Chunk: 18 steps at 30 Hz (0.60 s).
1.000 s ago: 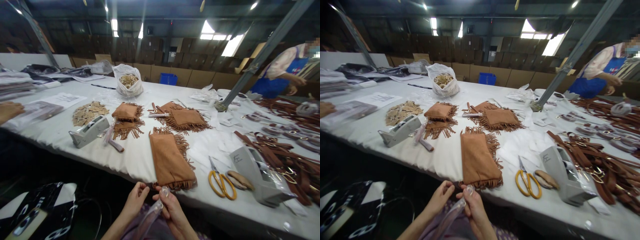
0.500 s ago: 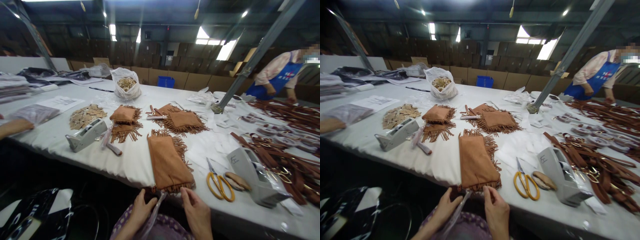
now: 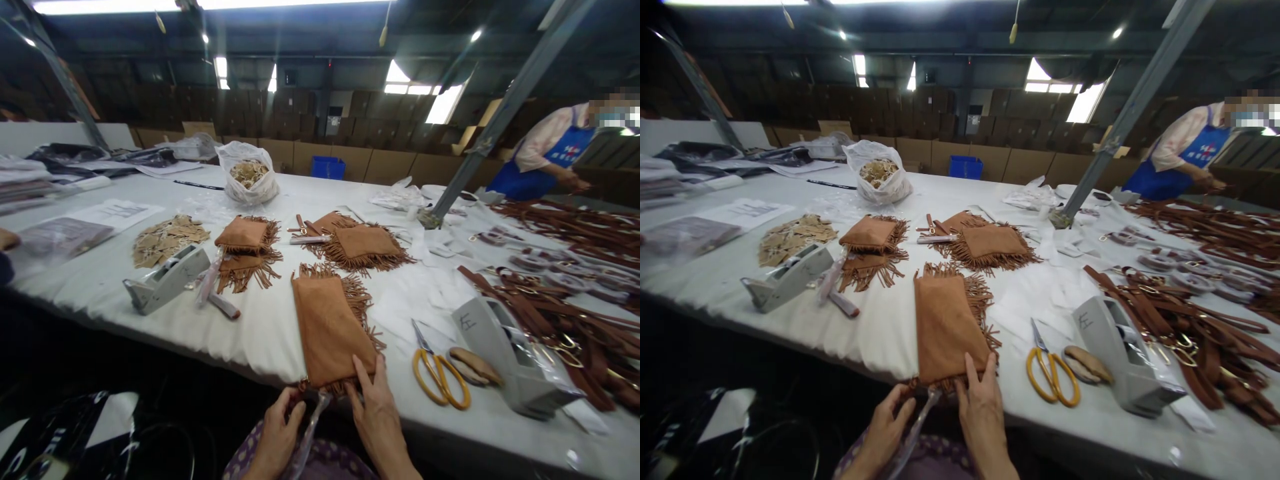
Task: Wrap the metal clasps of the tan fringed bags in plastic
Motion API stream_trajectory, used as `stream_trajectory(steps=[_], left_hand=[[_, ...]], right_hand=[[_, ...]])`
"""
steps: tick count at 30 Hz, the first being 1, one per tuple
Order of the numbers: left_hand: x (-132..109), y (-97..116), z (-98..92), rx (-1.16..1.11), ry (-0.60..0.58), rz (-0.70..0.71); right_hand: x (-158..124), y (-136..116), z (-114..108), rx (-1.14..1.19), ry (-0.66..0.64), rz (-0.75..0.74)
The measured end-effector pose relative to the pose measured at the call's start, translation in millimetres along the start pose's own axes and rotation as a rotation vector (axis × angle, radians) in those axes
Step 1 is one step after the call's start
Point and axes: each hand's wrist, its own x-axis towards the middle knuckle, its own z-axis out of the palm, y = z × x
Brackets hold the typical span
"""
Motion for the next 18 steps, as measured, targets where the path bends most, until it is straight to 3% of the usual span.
stream_trajectory(steps=[6, 10, 13, 18], left_hand=[[-12, 9, -20.7, 0.245, -0.075, 0.044], [-23, 20, -15.4, 0.352, -0.169, 0.085], [-29, 20, -10.4, 0.422, -0.169, 0.101], [-31, 5, -12.2, 0.46, -0.164, 0.112]], right_hand=[[22, 1, 3, -0.096, -0.041, -0.045], [43, 4, 10, -0.132, -0.032, -0.135], [51, 9, 8, -0.128, -0.03, -0.21], [36, 9, -17, -0.09, 0.143, -0.263]])
